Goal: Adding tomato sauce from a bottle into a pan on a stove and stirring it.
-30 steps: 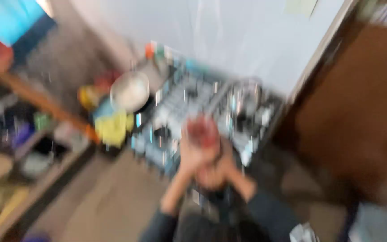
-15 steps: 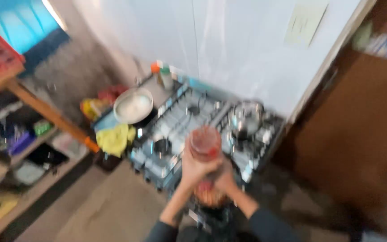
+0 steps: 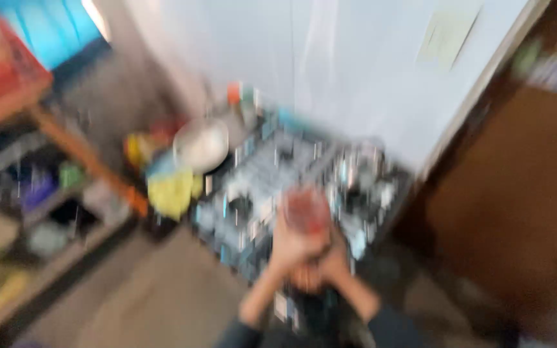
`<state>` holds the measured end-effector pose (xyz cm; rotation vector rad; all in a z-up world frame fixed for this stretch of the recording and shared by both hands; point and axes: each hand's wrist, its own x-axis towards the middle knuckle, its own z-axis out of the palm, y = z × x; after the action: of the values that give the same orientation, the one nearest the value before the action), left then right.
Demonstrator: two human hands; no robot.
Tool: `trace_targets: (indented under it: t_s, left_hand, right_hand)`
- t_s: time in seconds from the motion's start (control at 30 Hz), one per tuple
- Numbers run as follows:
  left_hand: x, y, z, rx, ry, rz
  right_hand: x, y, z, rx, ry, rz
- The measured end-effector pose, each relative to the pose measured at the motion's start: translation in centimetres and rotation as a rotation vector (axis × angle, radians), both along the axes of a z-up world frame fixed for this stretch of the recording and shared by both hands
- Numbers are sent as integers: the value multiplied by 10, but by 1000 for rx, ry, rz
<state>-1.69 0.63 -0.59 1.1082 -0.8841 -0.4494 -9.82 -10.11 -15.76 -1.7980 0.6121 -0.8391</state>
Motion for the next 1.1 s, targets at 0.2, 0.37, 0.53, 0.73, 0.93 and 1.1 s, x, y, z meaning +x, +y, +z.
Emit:
trace_targets:
  t_s: [0.2,0.37,0.53,0.73,0.93,1.1]
  left_hand:
    - [0,12,-1,48,-157,182]
    - [12,3,9,60,17,89]
    - [11,7,8,172,-9,104]
    - [10,27,33,7,-28,106]
    - [33,32,31,-50,236,144]
    - [58,30,30,23,185,171]
  right_hand:
    - [16,-5,-9,698,-495,45]
    - [-16,34,60,-22,-64,73]
    - [8,3,55,-125,5,-41]
    - [-34,22,109,-101,28,99]
    - [-91,4,116,-353,1208,31]
    - [-103,-10,40,-505,1346,-25]
